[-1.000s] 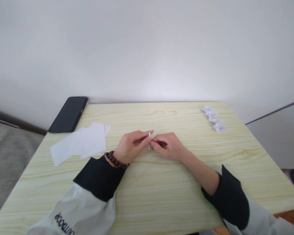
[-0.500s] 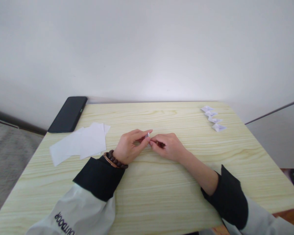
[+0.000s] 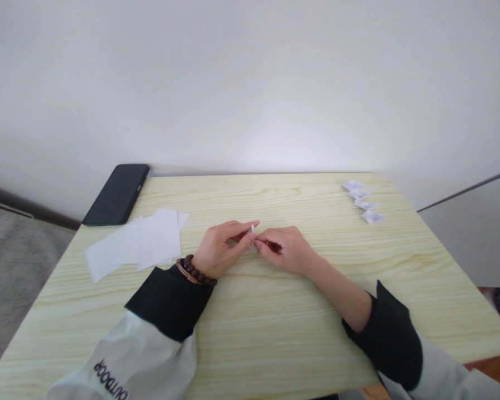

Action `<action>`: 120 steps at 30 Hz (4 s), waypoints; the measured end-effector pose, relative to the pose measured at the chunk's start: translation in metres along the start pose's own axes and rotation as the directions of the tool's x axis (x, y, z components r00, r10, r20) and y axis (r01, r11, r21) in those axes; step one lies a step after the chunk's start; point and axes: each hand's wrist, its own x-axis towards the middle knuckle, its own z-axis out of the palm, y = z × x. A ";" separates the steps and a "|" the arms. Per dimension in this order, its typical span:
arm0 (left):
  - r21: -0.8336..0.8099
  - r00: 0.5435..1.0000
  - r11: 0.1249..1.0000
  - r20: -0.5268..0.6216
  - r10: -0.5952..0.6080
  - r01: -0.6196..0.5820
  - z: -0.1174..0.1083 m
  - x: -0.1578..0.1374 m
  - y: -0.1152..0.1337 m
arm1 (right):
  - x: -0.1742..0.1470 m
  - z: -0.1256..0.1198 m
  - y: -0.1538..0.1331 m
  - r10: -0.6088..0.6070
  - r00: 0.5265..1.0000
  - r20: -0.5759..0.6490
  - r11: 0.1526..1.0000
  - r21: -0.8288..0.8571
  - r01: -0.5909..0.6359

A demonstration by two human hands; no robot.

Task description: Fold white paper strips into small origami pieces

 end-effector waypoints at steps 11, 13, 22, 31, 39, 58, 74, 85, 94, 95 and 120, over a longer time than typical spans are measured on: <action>0.089 0.988 0.987 -0.063 0.141 -0.136 0.003 -0.003 -0.004 | 0.000 0.002 -0.004 0.048 0.997 -0.054 0.989 -0.140 -0.055; 0.107 0.986 0.984 -0.073 0.151 -0.142 0.004 -0.003 -0.003 | 0.000 0.002 -0.004 0.044 0.998 -0.045 0.988 -0.149 -0.050; 0.190 0.974 0.966 -0.105 0.199 -0.176 0.007 -0.006 -0.005 | 0.003 0.003 -0.004 0.062 0.994 -0.087 0.982 -0.170 -0.076; 0.303 0.950 0.910 -0.049 0.310 -0.281 0.007 -0.006 -0.013 | 0.003 0.001 -0.003 0.180 0.979 -0.097 0.984 0.008 -0.180; 0.407 0.916 0.838 -0.011 0.402 -0.363 0.007 -0.008 -0.021 | 0.002 0.003 -0.003 0.188 0.981 -0.037 0.981 0.062 -0.185; 0.440 0.933 0.842 -0.024 0.360 -0.313 0.005 -0.008 -0.016 | 0.003 0.002 -0.004 0.210 0.977 -0.041 0.978 0.011 -0.210; -0.389 0.965 0.895 0.224 -0.136 0.217 0.002 -0.003 0.000 | 0.001 0.001 0.000 -0.078 0.968 -0.240 0.965 -0.263 0.012; -0.593 0.918 0.711 0.341 -0.204 0.378 0.000 0.001 0.006 | 0.002 0.001 -0.005 -0.195 0.953 -0.231 0.907 -0.412 0.086; -0.631 0.926 0.679 0.299 -0.232 0.374 0.001 0.002 0.004 | 0.001 0.001 -0.003 -0.182 0.955 -0.235 0.910 -0.408 0.073; -0.643 0.926 0.668 0.301 -0.229 0.374 0.001 0.002 0.004 | 0.001 0.001 -0.003 -0.178 0.955 -0.237 0.912 -0.404 0.070; -0.577 0.920 0.716 0.251 -0.301 0.392 0.000 0.004 0.005 | 0.000 0.002 -0.001 -0.180 0.953 -0.245 0.949 -0.299 0.103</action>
